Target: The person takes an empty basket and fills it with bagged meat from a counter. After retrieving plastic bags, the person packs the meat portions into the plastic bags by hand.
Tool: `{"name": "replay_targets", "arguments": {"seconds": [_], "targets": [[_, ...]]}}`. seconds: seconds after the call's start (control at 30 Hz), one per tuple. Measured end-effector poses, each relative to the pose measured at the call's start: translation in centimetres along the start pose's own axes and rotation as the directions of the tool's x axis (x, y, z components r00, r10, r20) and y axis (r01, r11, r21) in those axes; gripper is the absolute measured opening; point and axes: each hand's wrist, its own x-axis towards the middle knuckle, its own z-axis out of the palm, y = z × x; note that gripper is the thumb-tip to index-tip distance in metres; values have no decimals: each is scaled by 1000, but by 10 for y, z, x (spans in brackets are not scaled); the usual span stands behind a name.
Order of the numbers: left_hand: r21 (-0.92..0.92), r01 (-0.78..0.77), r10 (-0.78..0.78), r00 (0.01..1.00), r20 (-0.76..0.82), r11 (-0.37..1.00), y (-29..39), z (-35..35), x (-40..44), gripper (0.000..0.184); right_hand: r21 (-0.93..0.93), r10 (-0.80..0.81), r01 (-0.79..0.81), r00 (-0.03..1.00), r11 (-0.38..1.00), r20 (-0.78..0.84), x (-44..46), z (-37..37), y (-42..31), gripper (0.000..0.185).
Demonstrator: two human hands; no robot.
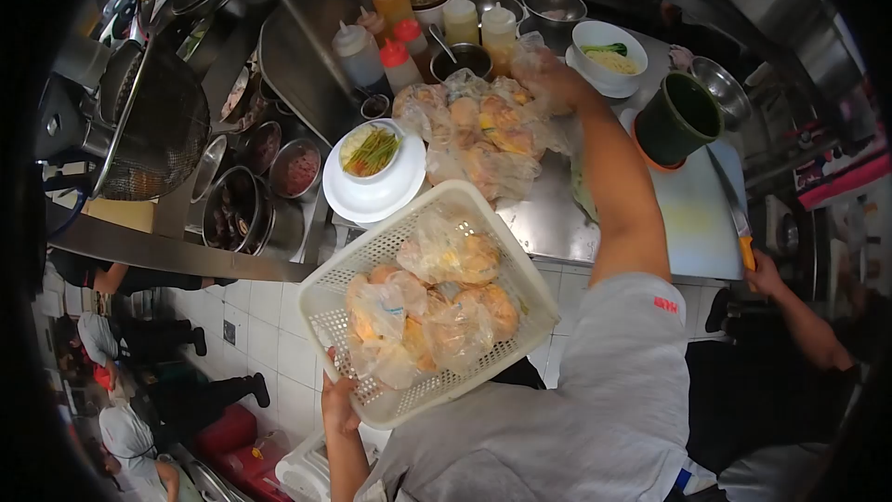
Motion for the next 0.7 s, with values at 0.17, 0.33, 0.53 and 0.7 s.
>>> {"name": "replay_targets", "arguments": {"seconds": [0.17,0.33,0.53,0.7], "targets": [[53,-20,20,1000,9,998,1,-6,8,67,-401,-148,225,966,888,213,-48,34,12,105],[53,-8,8,1000,17,999,4,-7,10,67,-510,-328,217,935,832,-137,-45,38,21,106],[62,-11,8,999,46,998,3,-11,12,65,-321,146,-136,989,937,6,-42,39,22,92],[48,-5,1,998,69,999,5,-9,10,68,-181,171,-184,981,966,-86,-74,35,-14,63]]}}
